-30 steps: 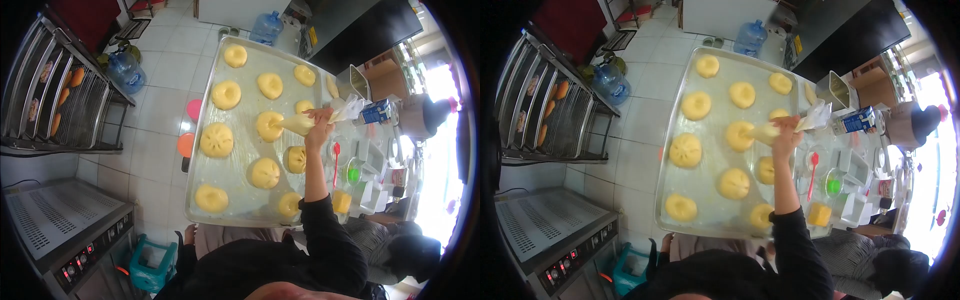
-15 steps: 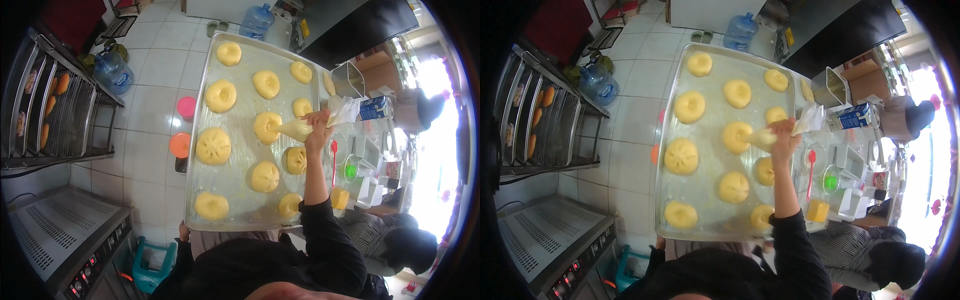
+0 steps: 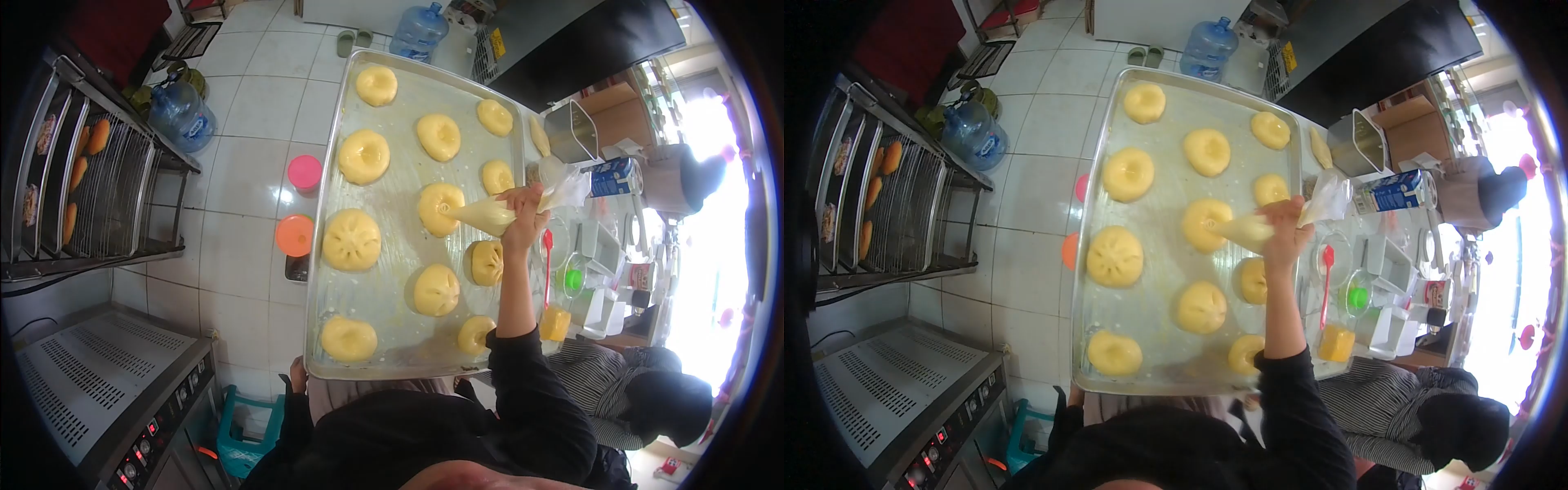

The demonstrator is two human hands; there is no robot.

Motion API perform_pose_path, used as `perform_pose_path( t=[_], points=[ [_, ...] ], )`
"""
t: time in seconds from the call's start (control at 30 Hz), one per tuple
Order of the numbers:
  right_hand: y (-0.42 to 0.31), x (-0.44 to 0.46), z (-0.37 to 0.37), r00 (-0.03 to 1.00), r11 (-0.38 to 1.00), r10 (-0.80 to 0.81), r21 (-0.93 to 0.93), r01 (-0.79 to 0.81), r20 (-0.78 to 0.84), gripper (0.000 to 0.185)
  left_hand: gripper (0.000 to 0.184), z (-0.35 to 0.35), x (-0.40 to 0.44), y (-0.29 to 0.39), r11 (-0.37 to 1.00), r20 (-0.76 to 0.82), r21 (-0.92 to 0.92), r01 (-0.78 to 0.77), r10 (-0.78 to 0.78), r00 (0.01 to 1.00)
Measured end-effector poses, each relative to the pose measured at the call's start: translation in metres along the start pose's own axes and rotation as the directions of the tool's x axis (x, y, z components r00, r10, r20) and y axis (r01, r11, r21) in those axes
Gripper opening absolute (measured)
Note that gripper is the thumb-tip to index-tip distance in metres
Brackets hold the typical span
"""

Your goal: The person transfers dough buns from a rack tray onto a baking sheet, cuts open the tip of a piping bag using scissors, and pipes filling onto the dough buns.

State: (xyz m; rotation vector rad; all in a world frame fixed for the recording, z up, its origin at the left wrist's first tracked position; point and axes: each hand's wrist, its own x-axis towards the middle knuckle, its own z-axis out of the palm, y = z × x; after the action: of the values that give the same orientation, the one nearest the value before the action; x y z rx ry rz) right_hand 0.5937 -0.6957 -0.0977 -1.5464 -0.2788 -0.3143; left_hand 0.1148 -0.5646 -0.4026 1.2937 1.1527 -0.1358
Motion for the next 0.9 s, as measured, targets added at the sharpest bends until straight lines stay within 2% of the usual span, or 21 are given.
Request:
perform_pose_path(
  t=[0.1,0.2,0.3,0.4,0.5,0.6,0.7,0.9],
  points=[
    [0.002,0.004,-0.003,1.000,1.000,0.001,-0.015,-0.001,-0.022,0.041,0.033,0.002,0.001,-0.003,0.987,-0.003,-0.129,0.098,-0.099,0.995],
    [0.007,0.009,-0.001,0.999,1.000,-0.022,-0.005,0.022,-0.041,0.041,0.031,0.003,0.009,-0.018,0.981,-0.007,-0.185,0.059,-0.062,0.998],
    [0.014,0.011,0.005,0.998,0.998,-0.053,0.027,0.055,-0.042,0.040,0.029,-0.002,0.008,-0.015,0.981,0.012,-0.099,0.167,-0.166,0.986],
    [0.007,0.008,0.010,1.000,0.999,-0.020,0.046,0.021,-0.009,0.040,0.027,-0.003,0.011,-0.016,0.980,0.027,-0.089,0.180,-0.179,0.984],
    [0.003,0.004,0.007,1.000,1.000,0.015,0.020,-0.015,-0.007,0.040,0.028,-0.002,0.012,-0.018,0.973,0.027,-0.146,0.179,-0.177,0.984],
    [0.001,0.004,0.001,0.999,1.000,0.031,0.002,-0.031,-0.024,0.040,0.029,0.001,0.013,-0.013,0.909,0.005,-0.315,0.274,-0.287,0.958],
    [0.005,0.010,-0.002,0.999,1.000,-0.020,0.017,0.020,-0.039,0.040,0.029,-0.001,0.009,-0.005,0.972,0.002,-0.114,0.205,-0.206,0.979],
    [0.004,0.011,0.010,0.999,1.000,-0.014,-0.003,0.014,-0.051,0.038,0.028,0.004,0.016,-0.019,0.962,-0.008,-0.255,0.094,-0.100,0.995]
  ],
)
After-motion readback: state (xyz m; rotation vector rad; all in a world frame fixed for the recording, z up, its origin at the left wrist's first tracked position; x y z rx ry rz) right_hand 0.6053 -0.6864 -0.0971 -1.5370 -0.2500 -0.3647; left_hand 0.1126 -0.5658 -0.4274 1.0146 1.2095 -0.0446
